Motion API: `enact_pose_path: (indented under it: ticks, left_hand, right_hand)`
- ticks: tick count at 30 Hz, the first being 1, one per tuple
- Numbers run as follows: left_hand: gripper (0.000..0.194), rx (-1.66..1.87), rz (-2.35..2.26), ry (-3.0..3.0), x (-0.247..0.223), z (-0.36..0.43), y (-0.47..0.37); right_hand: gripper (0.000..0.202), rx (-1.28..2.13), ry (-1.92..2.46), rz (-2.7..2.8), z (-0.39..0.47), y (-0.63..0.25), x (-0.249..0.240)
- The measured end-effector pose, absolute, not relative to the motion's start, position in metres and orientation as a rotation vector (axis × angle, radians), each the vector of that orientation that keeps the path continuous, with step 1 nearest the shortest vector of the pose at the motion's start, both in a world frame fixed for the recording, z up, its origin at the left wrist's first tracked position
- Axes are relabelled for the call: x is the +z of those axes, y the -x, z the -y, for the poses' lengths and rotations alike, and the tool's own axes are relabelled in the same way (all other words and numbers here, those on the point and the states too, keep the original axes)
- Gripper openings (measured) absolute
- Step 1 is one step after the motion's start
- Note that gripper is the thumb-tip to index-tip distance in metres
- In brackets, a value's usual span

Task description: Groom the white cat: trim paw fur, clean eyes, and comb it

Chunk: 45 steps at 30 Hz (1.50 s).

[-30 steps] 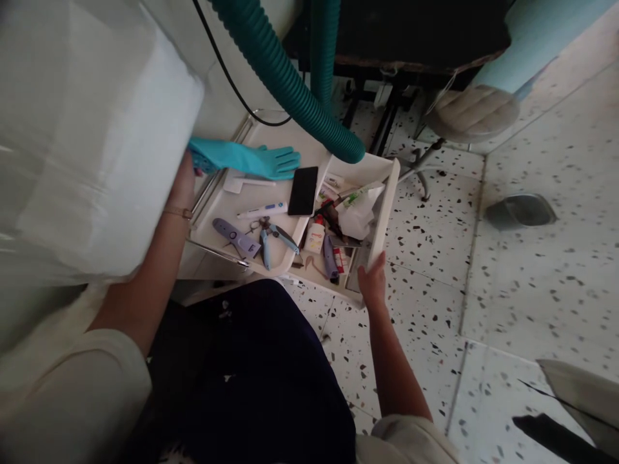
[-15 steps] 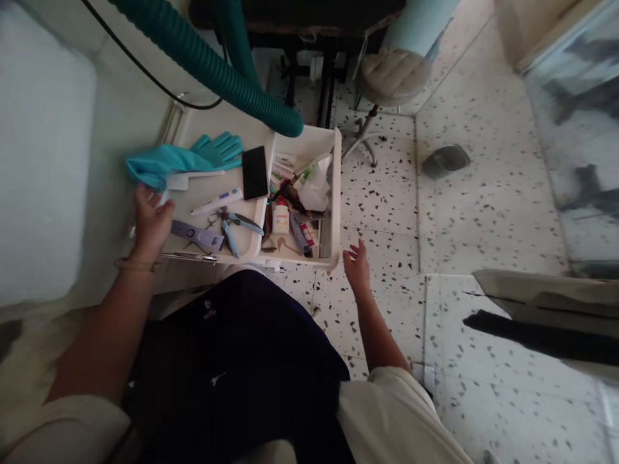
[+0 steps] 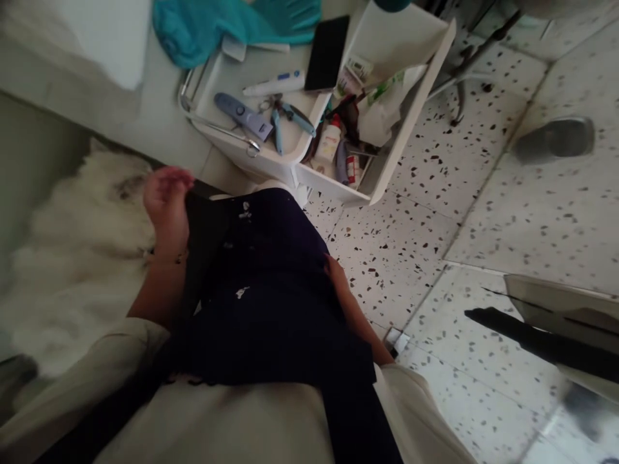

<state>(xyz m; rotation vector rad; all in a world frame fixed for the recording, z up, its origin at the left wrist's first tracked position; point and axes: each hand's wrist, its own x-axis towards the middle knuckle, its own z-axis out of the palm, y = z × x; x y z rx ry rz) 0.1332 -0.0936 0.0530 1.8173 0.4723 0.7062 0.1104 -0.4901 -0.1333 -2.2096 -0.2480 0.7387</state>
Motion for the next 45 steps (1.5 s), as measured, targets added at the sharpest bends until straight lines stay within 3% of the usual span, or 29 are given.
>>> enact_pose_path:
  ticks: [2,5,7,10,17,27,38,43,45]
  left_hand:
    - [0.025,0.291,-0.342,-1.752,0.048,0.115,-0.096]
    - [0.038,-0.661,-0.027,-1.81,0.03,0.144,-0.057]
    - [0.036,-0.96,0.048,-1.956,0.013,0.155,-0.044]
    - [0.032,-0.885,-0.075,-2.261,-0.012,0.159,-0.039]
    - [0.062,-0.735,-0.1,-2.584,-0.02,0.147,-0.05]
    - [0.057,-0.986,0.305,-2.479,0.0,0.166,-0.082]
    - [0.056,-1.056,0.214,-2.143,0.003,0.161,-0.114]
    - [0.059,-1.03,0.141,-1.771,0.032,0.156,-0.164]
    - [0.058,-0.916,0.083,-1.75,0.045,0.157,-0.196]
  right_hand:
    - [0.048,0.748,2.204,0.268,0.489,-0.118,-0.125]
    - [0.048,0.713,2.238,0.234,0.494,-0.135,-0.108]
    - [0.047,0.66,2.254,0.227,0.497,-0.14,-0.096]
    - [0.044,0.624,2.263,0.21,0.502,-0.131,-0.082]
    - [0.022,0.702,2.304,-0.025,0.505,-0.062,-0.081]
    - [0.021,0.577,2.318,-0.216,0.498,-0.042,-0.076]
    - [0.036,0.54,2.357,-0.221,0.497,-0.111,-0.067]
    - [0.02,0.529,2.348,-0.261,0.485,-0.168,-0.08]
    - [0.027,0.567,2.327,-0.258,0.468,-0.191,-0.095]
